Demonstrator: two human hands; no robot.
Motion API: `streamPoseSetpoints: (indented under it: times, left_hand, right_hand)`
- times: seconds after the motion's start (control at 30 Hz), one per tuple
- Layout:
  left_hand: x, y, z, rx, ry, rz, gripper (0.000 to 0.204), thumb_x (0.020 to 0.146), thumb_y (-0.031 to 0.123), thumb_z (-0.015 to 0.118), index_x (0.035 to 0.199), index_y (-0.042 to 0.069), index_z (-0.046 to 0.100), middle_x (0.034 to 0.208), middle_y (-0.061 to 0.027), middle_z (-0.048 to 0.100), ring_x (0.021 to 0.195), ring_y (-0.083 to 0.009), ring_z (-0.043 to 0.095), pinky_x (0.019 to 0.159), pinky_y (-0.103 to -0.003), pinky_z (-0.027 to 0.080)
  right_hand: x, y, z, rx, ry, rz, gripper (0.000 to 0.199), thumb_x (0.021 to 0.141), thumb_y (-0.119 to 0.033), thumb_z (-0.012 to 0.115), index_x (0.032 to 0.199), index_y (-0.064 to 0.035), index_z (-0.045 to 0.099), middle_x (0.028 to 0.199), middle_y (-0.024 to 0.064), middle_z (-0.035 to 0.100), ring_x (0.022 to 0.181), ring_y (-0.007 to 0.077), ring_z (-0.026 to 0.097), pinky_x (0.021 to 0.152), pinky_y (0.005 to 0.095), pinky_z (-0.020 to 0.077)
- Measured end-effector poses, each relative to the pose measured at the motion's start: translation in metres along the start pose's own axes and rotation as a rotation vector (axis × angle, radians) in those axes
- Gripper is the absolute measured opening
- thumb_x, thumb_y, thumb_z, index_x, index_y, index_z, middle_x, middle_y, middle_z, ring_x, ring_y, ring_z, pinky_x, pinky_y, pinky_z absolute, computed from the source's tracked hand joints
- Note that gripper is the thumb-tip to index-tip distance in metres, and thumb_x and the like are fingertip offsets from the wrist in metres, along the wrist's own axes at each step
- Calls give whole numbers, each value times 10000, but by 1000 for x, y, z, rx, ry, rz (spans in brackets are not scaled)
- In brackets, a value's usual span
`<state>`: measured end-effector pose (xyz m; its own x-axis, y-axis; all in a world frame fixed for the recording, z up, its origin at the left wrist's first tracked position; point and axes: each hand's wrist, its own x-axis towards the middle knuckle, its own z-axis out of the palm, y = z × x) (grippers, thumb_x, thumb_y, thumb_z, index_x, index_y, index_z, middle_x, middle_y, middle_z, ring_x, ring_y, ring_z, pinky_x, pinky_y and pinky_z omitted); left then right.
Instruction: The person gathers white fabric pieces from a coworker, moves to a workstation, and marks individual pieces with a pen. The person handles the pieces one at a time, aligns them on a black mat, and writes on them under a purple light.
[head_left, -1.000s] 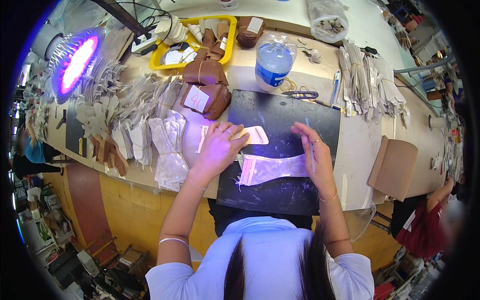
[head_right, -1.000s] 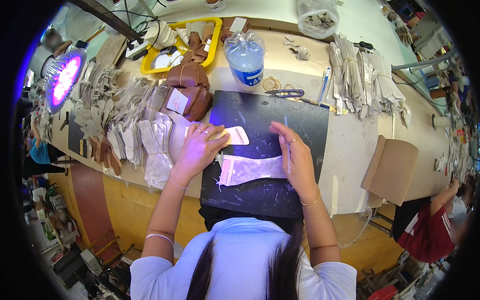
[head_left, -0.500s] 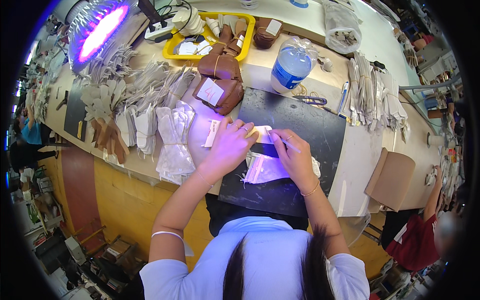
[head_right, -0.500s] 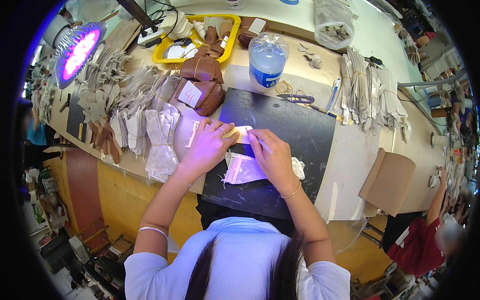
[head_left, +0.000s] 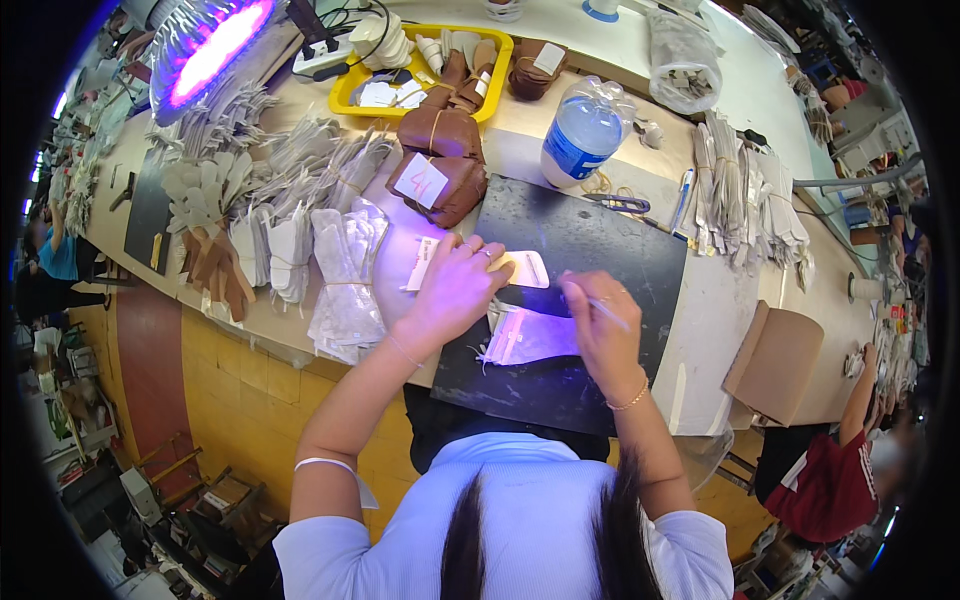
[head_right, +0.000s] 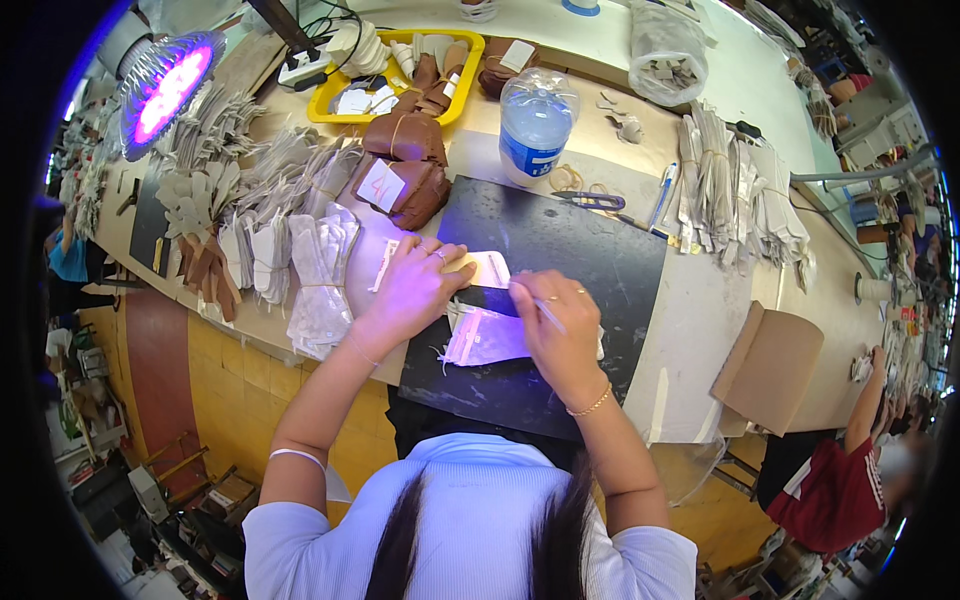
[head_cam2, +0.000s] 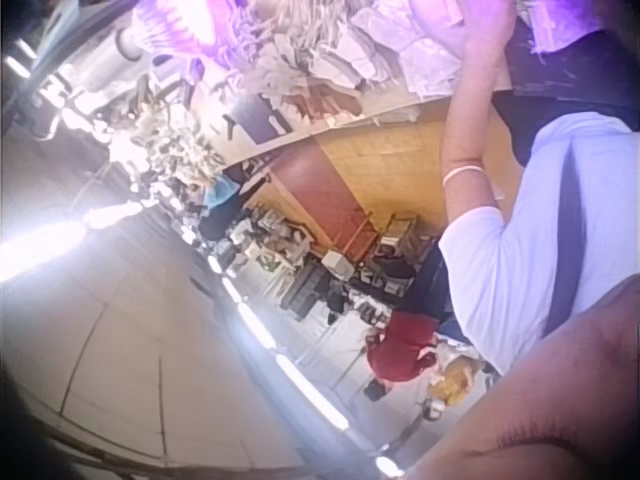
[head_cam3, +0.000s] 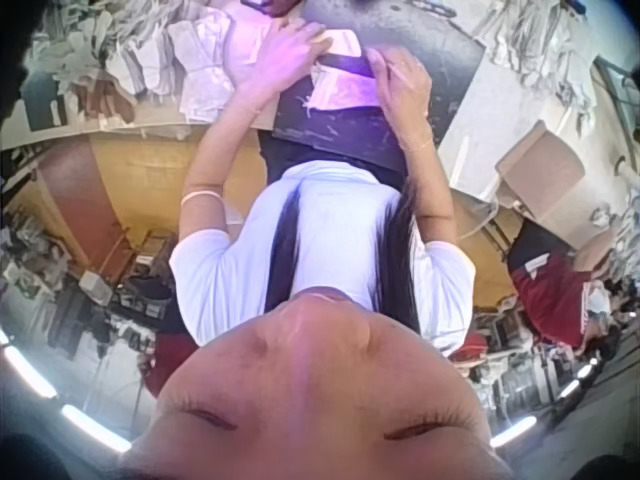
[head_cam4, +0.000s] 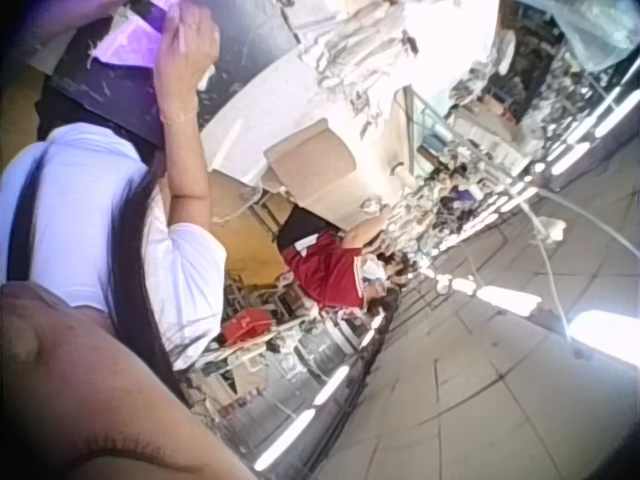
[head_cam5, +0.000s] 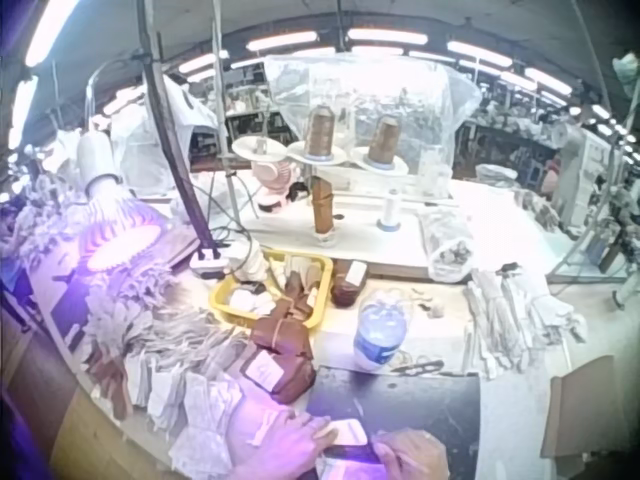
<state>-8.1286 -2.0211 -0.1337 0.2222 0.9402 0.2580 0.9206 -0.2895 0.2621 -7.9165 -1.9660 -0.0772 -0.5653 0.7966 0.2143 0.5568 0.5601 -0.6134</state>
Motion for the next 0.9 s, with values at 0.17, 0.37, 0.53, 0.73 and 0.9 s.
streamPoseSetpoints:
  times: [0.17, 0.37, 0.53, 0.73, 0.9]
  left_hand:
    - [-11, -10, -7, -137, 172, 52, 198, 793, 191, 723, 979, 123, 724, 1076, -68, 652, 1040, -248, 601, 899, -419, 444]
    - [-45, -1, -51, -235, 232, -270, 252, 761, 143, 796, 998, 100, 720, 1084, -92, 656, 980, -278, 625, 813, -399, 505]
    - [-24, 57, -58, -310, 94, -63, 290, 744, 115, 807, 1027, 102, 744, 1087, -91, 657, 945, -252, 621, 786, -357, 505]
    - [9, 93, -24, -293, 47, 95, 258, 754, 155, 795, 996, 89, 736, 1080, -85, 663, 976, -273, 621, 837, -396, 507]
    - [17, 107, -12, -325, 37, 116, 225, 768, 149, 782, 970, 70, 725, 1061, -91, 665, 969, -279, 629, 838, -399, 511]
  right_hand:
    - [-20, 24, -34, 179, 214, 72, 189, 986, -123, 564, 1121, -16, 642, 1146, 169, 655, 1015, 319, 661, 903, 360, 511]
    - [-78, 60, -44, 461, 172, 494, 441, 1058, -385, 435, 1207, 4, 580, 1163, 123, 625, 1115, 224, 628, 910, 328, 512]
    - [-89, 54, -40, 459, 251, 430, 373, 1053, -312, 470, 1184, 1, 625, 1046, 110, 649, 1027, 197, 635, 865, 309, 507]
    - [-91, 50, -43, 496, 327, 323, 274, 1036, -216, 521, 1105, 6, 665, 939, 95, 635, 886, 177, 655, 794, 282, 492]
    - [-101, 51, -42, 567, 297, 342, 302, 1055, -236, 477, 1121, 15, 632, 1013, 97, 592, 945, 195, 676, 849, 290, 497]
